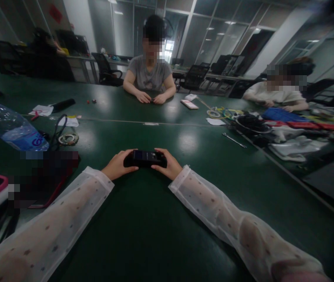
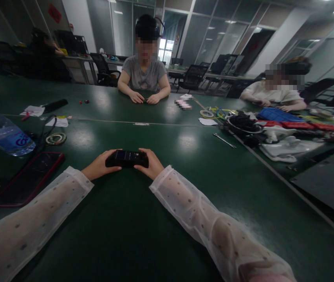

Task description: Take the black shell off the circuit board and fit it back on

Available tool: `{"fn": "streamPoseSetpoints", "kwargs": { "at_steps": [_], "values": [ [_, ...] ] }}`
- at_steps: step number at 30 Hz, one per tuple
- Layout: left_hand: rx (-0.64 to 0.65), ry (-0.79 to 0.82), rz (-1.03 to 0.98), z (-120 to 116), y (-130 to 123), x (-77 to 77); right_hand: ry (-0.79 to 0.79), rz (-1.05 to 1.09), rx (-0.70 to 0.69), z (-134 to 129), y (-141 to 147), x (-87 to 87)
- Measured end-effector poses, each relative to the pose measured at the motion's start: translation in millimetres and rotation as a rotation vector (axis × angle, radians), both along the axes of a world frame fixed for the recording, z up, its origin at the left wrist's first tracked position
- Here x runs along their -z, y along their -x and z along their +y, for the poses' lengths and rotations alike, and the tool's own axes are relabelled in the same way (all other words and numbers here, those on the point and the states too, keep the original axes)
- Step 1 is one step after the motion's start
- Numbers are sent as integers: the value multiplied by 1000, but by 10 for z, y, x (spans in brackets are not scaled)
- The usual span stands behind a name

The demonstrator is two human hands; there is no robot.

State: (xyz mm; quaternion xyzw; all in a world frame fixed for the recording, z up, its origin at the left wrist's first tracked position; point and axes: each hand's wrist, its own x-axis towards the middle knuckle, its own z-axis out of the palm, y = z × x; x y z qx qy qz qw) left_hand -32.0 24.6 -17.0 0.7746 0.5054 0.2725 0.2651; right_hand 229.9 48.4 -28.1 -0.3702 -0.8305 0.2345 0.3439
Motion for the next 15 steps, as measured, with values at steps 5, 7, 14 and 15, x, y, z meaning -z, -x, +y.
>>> {"fn": "streamPoseSetpoints", "kwargs": {
  "at_steps": [5,7,14,15],
  "values": [
    [-3,-9,25,6,3,14,53,-20,10,-5,-5,-24],
    [-3,-20,35,11,5,26,60,-18,15,-4,-1,-32],
    [-18,-27,45,18,11,48,67,0,24,17,5,-2],
    [-18,-25,44,16,11,46,65,-4,22,21,2,4]
  ]
}}
